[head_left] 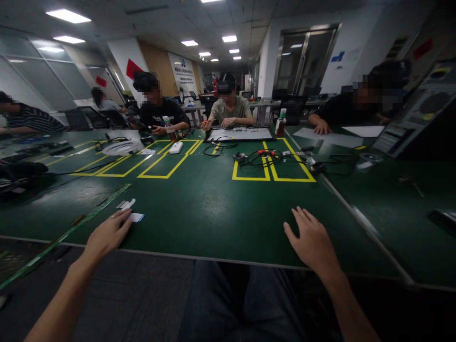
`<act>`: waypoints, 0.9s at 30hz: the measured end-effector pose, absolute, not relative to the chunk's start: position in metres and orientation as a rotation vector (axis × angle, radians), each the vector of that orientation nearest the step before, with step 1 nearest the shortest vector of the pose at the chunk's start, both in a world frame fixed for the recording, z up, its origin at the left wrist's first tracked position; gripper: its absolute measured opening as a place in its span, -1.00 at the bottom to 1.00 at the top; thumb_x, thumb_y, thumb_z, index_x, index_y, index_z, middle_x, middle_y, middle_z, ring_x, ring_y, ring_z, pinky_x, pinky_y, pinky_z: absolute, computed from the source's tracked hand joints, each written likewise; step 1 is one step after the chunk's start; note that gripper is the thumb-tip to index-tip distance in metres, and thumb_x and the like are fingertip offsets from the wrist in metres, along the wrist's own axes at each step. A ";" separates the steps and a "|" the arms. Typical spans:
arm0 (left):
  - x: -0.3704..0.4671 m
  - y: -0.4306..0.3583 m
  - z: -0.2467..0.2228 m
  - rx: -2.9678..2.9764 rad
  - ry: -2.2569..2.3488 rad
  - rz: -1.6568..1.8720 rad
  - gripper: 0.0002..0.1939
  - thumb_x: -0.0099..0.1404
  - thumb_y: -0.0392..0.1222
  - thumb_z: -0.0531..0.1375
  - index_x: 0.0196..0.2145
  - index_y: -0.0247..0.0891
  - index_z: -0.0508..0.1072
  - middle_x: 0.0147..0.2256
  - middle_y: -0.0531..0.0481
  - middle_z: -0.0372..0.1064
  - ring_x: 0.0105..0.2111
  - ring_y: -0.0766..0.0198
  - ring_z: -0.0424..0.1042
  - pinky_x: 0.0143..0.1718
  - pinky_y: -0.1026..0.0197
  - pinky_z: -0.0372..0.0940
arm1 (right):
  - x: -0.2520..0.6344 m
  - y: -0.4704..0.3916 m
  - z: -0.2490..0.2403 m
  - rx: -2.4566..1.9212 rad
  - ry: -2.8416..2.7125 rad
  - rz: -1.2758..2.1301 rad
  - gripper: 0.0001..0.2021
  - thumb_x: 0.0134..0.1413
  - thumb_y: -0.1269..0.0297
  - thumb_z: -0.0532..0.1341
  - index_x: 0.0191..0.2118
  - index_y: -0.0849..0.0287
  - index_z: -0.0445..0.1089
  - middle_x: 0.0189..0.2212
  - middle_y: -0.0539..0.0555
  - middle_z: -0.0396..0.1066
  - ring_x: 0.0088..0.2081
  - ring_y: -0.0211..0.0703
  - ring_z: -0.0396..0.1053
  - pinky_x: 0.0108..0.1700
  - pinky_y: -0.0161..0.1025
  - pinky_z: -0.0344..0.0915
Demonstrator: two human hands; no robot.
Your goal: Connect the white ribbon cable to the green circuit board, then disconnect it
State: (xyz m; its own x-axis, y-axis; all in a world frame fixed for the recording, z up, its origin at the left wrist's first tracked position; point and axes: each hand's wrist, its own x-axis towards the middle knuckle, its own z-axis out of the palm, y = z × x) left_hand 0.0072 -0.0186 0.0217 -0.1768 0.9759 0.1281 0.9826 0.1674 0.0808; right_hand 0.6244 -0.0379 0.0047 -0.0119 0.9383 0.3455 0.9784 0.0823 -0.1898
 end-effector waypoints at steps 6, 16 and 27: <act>0.078 -0.014 0.006 -2.339 -2.199 -0.373 -0.28 0.54 0.21 -0.12 0.37 -0.35 0.35 0.43 -0.22 0.12 0.46 -0.04 0.07 0.45 -0.12 0.02 | 0.624 -0.038 0.005 -1.890 -1.984 -0.125 -0.39 0.43 -0.01 0.00 0.34 0.35 0.31 0.35 0.36 0.30 0.40 0.21 0.18 0.33 0.20 0.22; 0.208 -0.033 0.031 -3.035 -1.444 -0.307 -0.38 0.62 0.05 -0.07 0.53 -0.02 -0.07 0.50 0.02 -0.18 0.52 0.11 -0.17 0.52 -0.16 -0.16 | 0.623 -0.039 0.007 -1.887 -1.988 -0.137 -0.40 0.42 0.00 0.00 0.33 0.35 0.32 0.35 0.35 0.30 0.40 0.21 0.18 0.33 0.18 0.21; 0.277 -0.049 0.038 -3.227 -0.948 -0.278 -0.25 0.57 0.11 0.04 0.56 -0.01 -0.18 0.51 0.02 -0.19 0.52 0.06 -0.23 0.54 -0.15 -0.15 | 0.624 -0.038 0.005 -1.886 -1.980 -0.117 -0.40 0.41 0.00 0.01 0.34 0.34 0.31 0.36 0.35 0.29 0.41 0.20 0.17 0.34 0.18 0.22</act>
